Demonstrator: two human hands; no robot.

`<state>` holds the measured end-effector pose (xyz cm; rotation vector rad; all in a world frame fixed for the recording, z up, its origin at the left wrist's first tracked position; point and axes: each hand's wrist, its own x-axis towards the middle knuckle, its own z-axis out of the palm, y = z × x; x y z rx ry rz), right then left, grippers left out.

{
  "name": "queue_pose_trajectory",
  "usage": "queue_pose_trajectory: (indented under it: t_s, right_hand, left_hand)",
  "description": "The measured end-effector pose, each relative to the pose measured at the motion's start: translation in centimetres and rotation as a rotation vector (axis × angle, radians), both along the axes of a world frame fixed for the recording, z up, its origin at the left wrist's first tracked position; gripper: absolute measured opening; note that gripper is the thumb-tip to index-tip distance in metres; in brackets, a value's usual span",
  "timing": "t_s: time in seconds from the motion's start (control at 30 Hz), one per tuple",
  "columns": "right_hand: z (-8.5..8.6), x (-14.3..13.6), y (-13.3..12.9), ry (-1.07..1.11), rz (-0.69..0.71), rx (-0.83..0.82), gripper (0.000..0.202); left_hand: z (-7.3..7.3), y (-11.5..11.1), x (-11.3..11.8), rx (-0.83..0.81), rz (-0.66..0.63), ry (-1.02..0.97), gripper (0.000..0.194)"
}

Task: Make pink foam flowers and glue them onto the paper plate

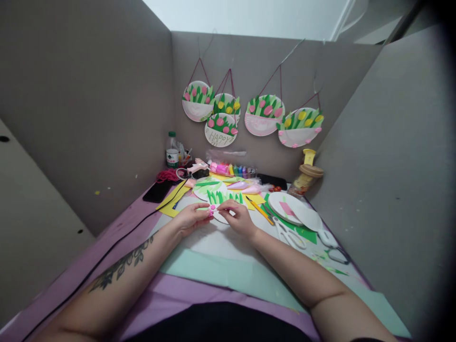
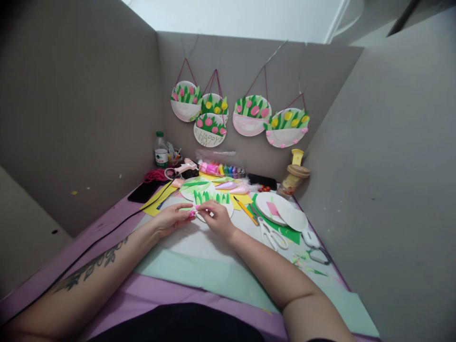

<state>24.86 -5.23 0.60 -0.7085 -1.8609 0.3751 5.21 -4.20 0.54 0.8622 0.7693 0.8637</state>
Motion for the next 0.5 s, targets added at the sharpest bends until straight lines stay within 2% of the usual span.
queue_pose_trajectory:
  t_s: [0.5]
  right_hand:
    - [-0.32,0.09,0.17,-0.001,0.008,-0.024,0.010]
  left_hand:
    - [0.38,-0.19,0.09,-0.020,0.017,0.059,0.048]
